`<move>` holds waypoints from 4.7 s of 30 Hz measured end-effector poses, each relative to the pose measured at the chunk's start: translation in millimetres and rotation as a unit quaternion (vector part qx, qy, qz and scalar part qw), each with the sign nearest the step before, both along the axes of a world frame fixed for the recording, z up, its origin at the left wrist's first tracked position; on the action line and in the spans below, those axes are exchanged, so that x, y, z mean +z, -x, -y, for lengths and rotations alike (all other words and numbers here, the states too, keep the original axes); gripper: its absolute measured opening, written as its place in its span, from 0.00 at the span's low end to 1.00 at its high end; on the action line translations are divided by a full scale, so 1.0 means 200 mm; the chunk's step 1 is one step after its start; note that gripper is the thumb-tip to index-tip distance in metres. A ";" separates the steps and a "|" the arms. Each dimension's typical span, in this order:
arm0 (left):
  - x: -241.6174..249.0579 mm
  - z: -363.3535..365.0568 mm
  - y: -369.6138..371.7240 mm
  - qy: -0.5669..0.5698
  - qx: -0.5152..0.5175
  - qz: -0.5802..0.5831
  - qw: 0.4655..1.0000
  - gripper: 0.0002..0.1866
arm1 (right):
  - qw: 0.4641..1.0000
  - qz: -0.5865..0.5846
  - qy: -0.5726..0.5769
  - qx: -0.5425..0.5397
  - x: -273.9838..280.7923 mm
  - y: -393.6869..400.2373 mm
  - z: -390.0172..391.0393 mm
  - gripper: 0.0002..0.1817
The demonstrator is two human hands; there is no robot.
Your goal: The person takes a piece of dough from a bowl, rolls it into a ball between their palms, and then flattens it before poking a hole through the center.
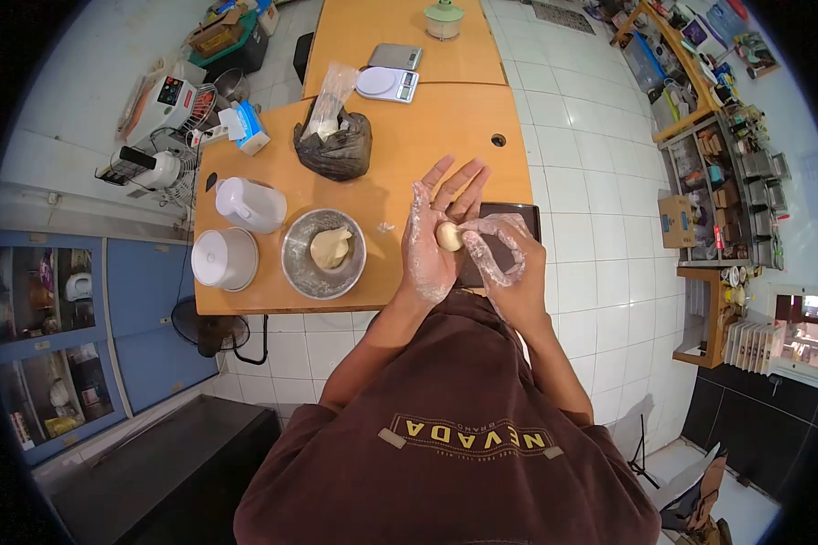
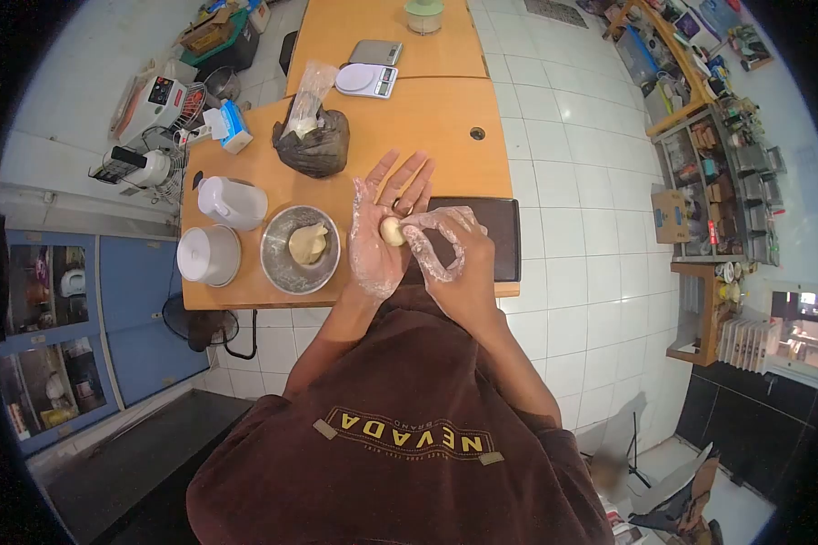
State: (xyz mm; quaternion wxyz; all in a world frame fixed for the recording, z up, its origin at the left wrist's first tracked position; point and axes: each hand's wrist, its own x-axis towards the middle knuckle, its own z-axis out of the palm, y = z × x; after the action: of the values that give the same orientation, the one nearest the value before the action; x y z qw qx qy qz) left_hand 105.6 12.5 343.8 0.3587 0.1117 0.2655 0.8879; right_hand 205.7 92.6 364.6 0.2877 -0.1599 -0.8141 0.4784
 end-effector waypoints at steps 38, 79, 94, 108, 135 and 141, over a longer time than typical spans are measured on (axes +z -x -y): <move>-0.07 0.01 0.00 0.008 -0.016 -0.048 0.999 0.31 | 1.000 0.001 0.027 0.013 -0.06 0.01 0.01 0.05; -0.10 0.00 -0.04 0.050 -0.023 0.131 0.990 0.33 | 0.981 -0.071 -0.175 0.035 -0.08 -0.05 -0.05 0.17; -0.08 -0.01 -0.13 0.109 0.117 -0.090 0.983 0.29 | 0.986 -0.055 -0.157 -0.023 -0.05 -0.06 0.02 0.15; -0.09 0.00 -0.12 0.109 0.122 -0.136 0.977 0.27 | 0.992 -0.027 -0.125 -0.001 -0.09 -0.06 0.05 0.18; 0.00 0.02 -0.06 0.089 -0.042 -0.041 0.994 0.30 | 0.974 -0.064 -0.210 0.062 -0.10 -0.07 -0.08 0.26; -0.06 0.00 -0.07 0.100 -0.029 -0.064 0.993 0.32 | 0.977 0.000 -0.210 0.042 -0.17 -0.09 -0.08 0.27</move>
State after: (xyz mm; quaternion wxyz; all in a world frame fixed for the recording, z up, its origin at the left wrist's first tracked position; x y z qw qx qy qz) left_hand 120.0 12.1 331.1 0.3757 0.1390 0.3719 0.8374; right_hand 222.9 107.9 329.7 0.2944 -0.0617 -0.9024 0.3085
